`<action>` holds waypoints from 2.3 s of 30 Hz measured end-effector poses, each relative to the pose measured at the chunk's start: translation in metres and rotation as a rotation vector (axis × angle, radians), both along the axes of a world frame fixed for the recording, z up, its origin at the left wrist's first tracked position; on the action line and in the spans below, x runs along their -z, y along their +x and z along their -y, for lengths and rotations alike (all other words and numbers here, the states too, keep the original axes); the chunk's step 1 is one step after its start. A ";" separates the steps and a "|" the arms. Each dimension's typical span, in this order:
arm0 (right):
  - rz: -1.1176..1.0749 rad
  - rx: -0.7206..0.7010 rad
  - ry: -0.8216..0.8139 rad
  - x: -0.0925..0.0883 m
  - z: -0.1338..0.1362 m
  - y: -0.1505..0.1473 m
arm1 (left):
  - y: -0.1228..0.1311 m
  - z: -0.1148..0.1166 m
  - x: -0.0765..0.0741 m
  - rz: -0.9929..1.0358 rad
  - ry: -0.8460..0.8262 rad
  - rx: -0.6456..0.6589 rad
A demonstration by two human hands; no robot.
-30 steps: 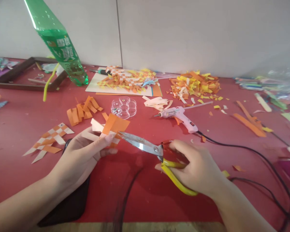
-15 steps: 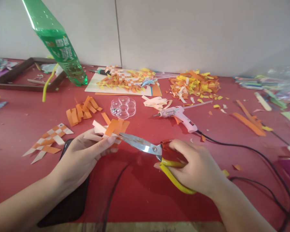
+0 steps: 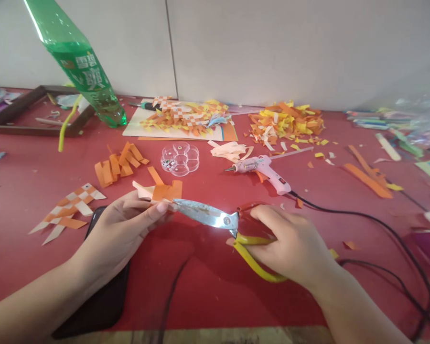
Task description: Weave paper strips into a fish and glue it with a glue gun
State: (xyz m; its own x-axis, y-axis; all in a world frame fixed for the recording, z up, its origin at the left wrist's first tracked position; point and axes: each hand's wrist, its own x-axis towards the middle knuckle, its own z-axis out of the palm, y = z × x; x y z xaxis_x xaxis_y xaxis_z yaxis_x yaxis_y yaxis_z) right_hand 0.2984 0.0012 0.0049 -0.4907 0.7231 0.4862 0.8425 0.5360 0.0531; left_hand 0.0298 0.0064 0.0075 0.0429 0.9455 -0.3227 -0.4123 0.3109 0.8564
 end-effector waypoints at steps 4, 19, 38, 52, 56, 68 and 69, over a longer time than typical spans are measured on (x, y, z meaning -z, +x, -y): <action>-0.020 -0.032 0.031 -0.003 -0.001 -0.001 | 0.000 0.001 -0.003 -0.063 -0.037 0.010; -0.077 0.041 -0.140 0.000 0.003 0.002 | 0.001 0.001 -0.004 -0.115 0.029 -0.005; -0.081 0.012 -0.115 0.001 0.002 0.002 | 0.002 0.001 -0.005 -0.094 0.041 0.046; -0.083 0.003 -0.132 -0.001 0.003 0.000 | 0.001 0.002 -0.004 -0.097 0.025 0.057; -0.075 0.018 -0.154 0.001 0.004 0.001 | 0.001 0.002 -0.006 -0.140 0.041 0.046; -0.077 -0.006 -0.151 0.002 0.001 0.001 | 0.002 0.002 -0.006 -0.052 0.054 0.063; -0.069 0.002 -0.149 0.002 0.001 0.000 | 0.002 0.003 -0.005 -0.035 0.053 0.060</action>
